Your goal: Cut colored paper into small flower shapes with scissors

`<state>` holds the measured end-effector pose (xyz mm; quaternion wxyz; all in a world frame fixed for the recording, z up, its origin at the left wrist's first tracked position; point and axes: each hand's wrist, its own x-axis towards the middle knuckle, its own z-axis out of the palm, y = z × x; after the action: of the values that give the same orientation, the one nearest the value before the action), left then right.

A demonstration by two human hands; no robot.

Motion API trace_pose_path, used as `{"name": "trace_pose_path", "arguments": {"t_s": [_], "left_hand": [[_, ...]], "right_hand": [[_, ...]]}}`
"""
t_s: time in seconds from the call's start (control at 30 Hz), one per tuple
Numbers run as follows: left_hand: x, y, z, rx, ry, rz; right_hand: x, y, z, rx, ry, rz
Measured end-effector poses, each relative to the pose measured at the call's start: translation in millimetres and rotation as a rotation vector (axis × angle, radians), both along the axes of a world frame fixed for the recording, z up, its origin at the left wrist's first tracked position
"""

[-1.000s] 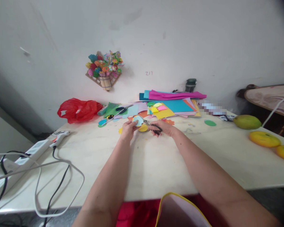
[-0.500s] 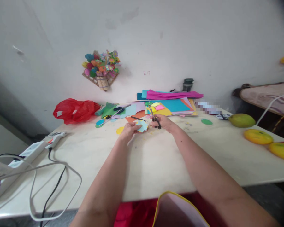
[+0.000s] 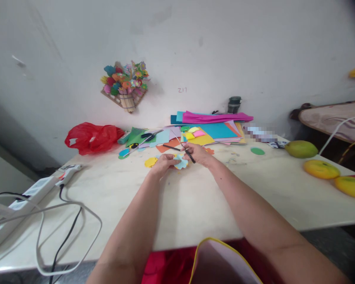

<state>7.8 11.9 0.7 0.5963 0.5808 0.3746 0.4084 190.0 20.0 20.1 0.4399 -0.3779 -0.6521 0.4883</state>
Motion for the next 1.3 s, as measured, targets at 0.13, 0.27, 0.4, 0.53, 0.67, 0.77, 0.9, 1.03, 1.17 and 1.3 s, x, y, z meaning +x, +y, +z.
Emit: {"name": "trace_pose_path", "arguments": {"t_s": [0.13, 0.27, 0.4, 0.53, 0.67, 0.77, 0.9, 1.03, 1.17, 1.3], "left_hand": [[-0.1, 2.8, -2.3, 0.0, -0.048, 0.077], [0.8, 5.4, -4.3, 0.0, -0.128, 0.159], [3.5, 5.1, -3.9, 0.004, -0.197, 0.208], [5.9, 5.0, -3.6, 0.011, -0.231, 0.284], [6.3, 6.5, -5.7, 0.014, -0.229, 0.323], [6.5, 6.6, -6.1, 0.021, -0.212, 0.334], [5.8, 5.2, -2.6, 0.032, -0.197, 0.362], [-1.1, 7.5, 0.5, 0.028, -0.229, 0.441], [-12.0, 15.5, -1.8, 0.032, -0.278, 0.504], [-19.8, 22.2, -4.9, 0.034, -0.311, 0.573]], "right_hand": [[-5.2, -3.1, 1.7, -0.007, 0.068, -0.051], [-13.6, -4.9, -0.3, -0.022, 0.17, -0.132], [-23.0, -5.1, -5.0, -0.022, 0.259, -0.224], [-32.5, -5.8, -8.6, -0.051, 0.335, -0.291], [-40.3, -6.5, -12.6, -0.076, 0.347, -0.354], [-43.7, -6.7, -14.7, -0.093, 0.322, -0.385], [-41.2, -8.4, -9.8, -0.104, 0.266, -0.401], [-23.5, -9.8, 0.7, -0.167, 0.102, -0.316], [7.4, -5.7, 4.8, -0.167, -0.159, -0.07], [35.7, -1.7, 6.4, -0.137, -0.353, 0.087]]}}
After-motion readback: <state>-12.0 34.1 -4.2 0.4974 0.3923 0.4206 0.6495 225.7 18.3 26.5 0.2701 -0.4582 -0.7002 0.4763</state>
